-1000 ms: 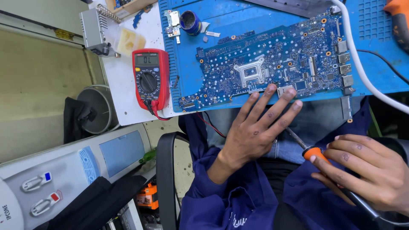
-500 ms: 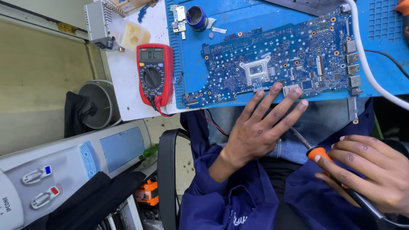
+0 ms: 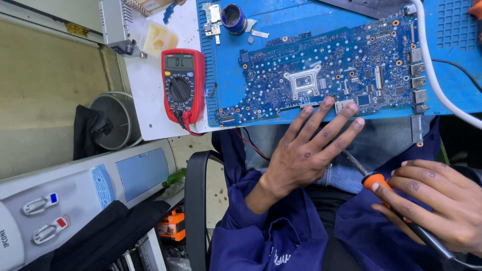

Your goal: Soldering components on a laptop motherboard using a soldering iron

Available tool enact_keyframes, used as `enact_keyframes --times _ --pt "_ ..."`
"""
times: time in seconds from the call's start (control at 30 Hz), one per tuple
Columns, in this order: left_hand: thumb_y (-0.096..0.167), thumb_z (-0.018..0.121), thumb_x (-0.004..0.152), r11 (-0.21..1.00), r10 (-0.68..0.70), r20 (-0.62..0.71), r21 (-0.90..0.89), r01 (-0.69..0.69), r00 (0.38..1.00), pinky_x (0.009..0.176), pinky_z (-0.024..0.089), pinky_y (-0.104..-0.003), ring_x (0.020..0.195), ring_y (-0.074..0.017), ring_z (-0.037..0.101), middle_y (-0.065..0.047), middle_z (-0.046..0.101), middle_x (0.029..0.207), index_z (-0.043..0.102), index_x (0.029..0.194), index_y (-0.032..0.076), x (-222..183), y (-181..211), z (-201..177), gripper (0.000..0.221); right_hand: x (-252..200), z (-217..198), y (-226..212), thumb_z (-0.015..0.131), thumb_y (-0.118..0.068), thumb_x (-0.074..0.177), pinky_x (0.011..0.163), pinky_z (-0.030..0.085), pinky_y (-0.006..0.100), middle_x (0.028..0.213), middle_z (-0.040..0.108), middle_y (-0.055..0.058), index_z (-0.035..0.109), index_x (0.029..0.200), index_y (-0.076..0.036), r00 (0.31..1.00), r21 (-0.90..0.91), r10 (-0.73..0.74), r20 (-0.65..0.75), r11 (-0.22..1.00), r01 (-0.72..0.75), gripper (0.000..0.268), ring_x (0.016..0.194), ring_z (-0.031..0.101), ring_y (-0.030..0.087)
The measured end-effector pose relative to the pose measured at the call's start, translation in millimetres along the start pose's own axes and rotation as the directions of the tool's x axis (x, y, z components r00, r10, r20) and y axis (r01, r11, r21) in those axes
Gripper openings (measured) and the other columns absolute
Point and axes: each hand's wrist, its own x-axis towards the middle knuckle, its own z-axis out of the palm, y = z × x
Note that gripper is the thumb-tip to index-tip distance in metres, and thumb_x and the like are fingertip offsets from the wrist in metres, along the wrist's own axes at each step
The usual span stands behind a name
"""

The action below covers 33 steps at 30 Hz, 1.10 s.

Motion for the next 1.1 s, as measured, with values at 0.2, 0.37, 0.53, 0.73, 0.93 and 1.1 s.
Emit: enact_keyframes --times 0.2,0.37,0.53,0.73,0.93,1.1 --pt "0.012 0.034 0.112 1.000 -0.002 -0.002 0.009 0.002 1.000 0.128 0.027 -0.045 0.152 -0.0326 0.045 -0.006 0.051 0.160 0.055 0.153 0.018 -0.1 0.1 0.6 0.047 0.1 -0.5 0.3 0.076 -0.029 0.088 0.081 0.060 0.048 0.089 0.072 0.015 0.074 0.102 -0.003 1.000 -0.010 -0.009 0.004 1.000 0.009 0.029 0.081 0.071 0.032" --pt "0.010 0.034 0.112 1.000 -0.003 -0.013 0.009 0.003 1.000 0.128 0.027 -0.045 0.152 -0.0324 0.046 -0.005 0.051 0.159 0.056 0.153 0.018 0.3 0.0 0.7 0.047 -0.9 -1.1 -0.2 0.076 -0.030 0.087 0.083 0.060 0.048 0.090 0.072 0.014 0.074 0.103 -0.005 1.000 -0.008 0.008 0.011 1.000 -0.008 0.030 0.083 0.071 0.031" --pt "0.011 0.033 0.111 1.000 -0.001 -0.011 0.004 0.001 1.000 0.128 0.028 -0.045 0.152 -0.0328 0.046 -0.006 0.051 0.159 0.056 0.153 0.018 0.0 0.0 1.5 0.047 -0.5 -1.6 0.4 0.077 -0.030 0.087 0.083 0.061 0.049 0.091 0.072 0.015 0.074 0.104 -0.004 1.000 -0.009 0.004 0.023 1.000 -0.003 0.031 0.083 0.071 0.032" --pt "0.011 0.032 0.112 1.000 0.003 -0.032 0.010 -0.003 0.999 0.128 0.027 -0.045 0.151 -0.0329 0.047 -0.006 0.052 0.158 0.056 0.152 0.018 0.1 -0.2 2.5 0.048 0.4 -1.1 0.6 0.076 -0.028 0.088 0.081 0.060 0.048 0.089 0.072 0.015 0.074 0.102 -0.003 1.000 -0.004 -0.003 0.000 1.000 0.003 0.029 0.081 0.070 0.032" --pt "0.010 0.032 0.111 1.000 0.001 -0.025 0.009 -0.001 1.000 0.128 0.028 -0.046 0.151 -0.0330 0.047 -0.006 0.052 0.158 0.056 0.152 0.018 -0.1 -0.1 2.2 0.048 1.9 -0.5 0.8 0.076 -0.027 0.088 0.079 0.060 0.047 0.087 0.072 0.016 0.074 0.101 -0.002 1.000 0.001 -0.019 -0.021 1.000 0.019 0.028 0.079 0.070 0.032" --pt "0.011 0.032 0.111 1.000 -0.001 -0.018 0.018 0.001 1.000 0.127 0.028 -0.045 0.151 -0.0324 0.046 -0.005 0.052 0.159 0.056 0.152 0.018 -0.2 0.3 1.9 0.049 0.6 0.9 0.1 0.076 -0.026 0.089 0.082 0.059 0.046 0.088 0.071 0.014 0.073 0.102 -0.002 0.999 0.013 0.005 -0.052 1.000 -0.005 0.027 0.080 0.069 0.031"
